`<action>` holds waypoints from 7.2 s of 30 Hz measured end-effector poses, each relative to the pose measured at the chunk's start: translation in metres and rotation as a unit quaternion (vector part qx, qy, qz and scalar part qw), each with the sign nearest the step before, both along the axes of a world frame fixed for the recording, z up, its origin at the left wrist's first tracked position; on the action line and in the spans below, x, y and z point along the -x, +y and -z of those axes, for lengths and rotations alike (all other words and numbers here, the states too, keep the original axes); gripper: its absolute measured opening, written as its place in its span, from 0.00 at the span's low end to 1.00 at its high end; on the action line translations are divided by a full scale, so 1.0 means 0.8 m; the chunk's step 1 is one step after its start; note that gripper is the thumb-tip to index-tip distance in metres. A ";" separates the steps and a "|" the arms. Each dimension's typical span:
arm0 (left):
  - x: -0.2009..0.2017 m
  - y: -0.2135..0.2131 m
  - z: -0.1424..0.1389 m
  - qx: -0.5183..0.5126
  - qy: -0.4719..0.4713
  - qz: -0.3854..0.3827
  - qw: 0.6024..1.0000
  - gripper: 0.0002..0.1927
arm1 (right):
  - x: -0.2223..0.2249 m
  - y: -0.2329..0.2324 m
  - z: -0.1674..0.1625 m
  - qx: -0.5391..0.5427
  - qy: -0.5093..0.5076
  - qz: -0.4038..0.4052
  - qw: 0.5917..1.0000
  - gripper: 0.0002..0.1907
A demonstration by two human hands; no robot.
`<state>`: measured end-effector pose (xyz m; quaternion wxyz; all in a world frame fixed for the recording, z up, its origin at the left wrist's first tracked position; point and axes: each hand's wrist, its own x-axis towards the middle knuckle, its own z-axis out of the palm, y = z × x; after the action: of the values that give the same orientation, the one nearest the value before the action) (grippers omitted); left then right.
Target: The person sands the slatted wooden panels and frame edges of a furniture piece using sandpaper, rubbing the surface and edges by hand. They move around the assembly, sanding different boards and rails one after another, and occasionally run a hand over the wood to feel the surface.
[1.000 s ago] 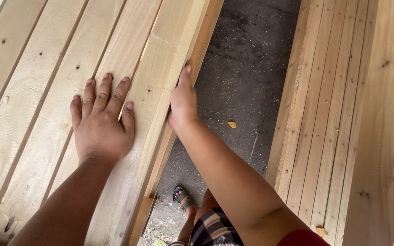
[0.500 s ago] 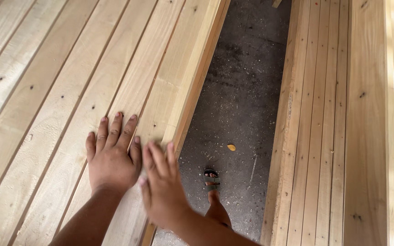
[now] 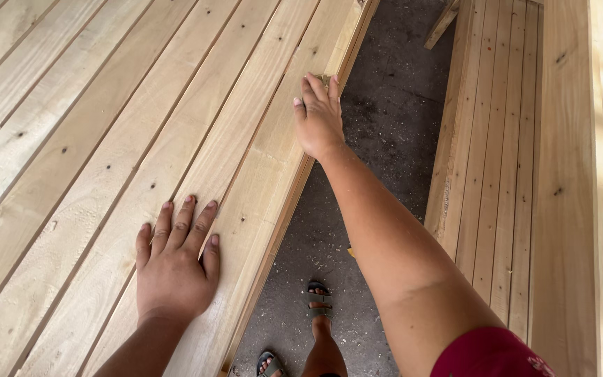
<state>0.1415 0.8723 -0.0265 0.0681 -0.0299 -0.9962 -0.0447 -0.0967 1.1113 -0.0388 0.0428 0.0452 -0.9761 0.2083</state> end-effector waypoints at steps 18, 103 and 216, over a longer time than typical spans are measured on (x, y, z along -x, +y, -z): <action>0.001 -0.002 -0.011 -0.040 -0.011 -0.002 0.999 0.29 | -0.253 -0.086 -0.029 0.003 -0.054 -0.143 0.988 0.30; -0.097 -0.012 -0.109 -0.412 -0.071 0.084 0.905 0.11 | -0.329 -0.087 -0.183 0.090 0.090 -0.348 0.929 0.06; -0.205 0.028 -0.049 0.119 -0.169 -0.007 0.978 0.19 | -0.451 -0.096 0.046 0.455 -0.306 -0.031 0.836 0.17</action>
<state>0.3055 0.8949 0.0129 -0.1050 -0.0232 -0.9917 0.0704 0.2642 1.0342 -0.0756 -0.2487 -0.0155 -0.7328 0.6332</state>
